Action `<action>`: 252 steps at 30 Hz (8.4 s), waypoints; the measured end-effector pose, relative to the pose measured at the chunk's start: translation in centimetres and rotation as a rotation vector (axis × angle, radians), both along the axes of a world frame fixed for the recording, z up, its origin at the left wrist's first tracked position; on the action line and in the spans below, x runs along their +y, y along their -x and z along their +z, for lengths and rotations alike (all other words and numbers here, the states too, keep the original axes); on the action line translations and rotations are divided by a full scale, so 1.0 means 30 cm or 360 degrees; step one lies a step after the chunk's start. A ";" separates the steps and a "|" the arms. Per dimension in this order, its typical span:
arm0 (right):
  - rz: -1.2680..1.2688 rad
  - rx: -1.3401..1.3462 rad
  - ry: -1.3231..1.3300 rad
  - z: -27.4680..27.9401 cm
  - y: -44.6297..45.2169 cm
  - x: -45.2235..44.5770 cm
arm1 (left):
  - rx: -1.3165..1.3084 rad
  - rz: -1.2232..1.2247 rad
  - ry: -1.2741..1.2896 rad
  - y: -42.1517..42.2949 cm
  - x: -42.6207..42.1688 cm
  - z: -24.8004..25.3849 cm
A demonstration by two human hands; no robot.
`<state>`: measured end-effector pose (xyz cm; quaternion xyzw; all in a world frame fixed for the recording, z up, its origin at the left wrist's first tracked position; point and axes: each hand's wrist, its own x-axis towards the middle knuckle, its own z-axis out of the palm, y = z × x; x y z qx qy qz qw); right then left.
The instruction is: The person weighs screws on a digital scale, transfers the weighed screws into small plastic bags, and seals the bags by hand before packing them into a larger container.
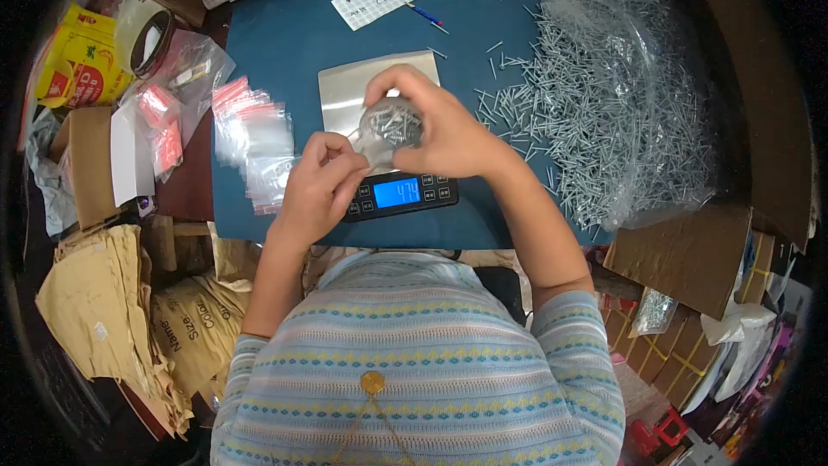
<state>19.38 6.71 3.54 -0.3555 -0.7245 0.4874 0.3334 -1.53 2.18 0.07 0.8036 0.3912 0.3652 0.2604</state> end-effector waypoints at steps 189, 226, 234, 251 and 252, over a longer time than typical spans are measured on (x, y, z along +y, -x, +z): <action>-0.0454 -0.0756 -0.0552 -0.230 -0.016 -0.068 | -0.0084 0.0083 0.0289 0.052 -0.085 0.033; 0.0057 -0.0332 -0.1024 0.015 0.129 -0.078 | -0.0641 0.0188 0.0479 0.106 -0.100 0.069; 0.0246 -0.0422 -0.1182 0.037 0.210 -0.089 | -0.0410 0.0310 0.0465 0.146 -0.135 0.106; 0.0442 -0.0042 -0.0974 -0.048 0.430 -0.129 | -0.0797 0.0765 0.0727 0.442 -0.309 0.112; 0.0467 -0.0072 -0.0906 -0.050 0.441 -0.133 | -0.0820 0.0853 0.0752 0.462 -0.320 0.114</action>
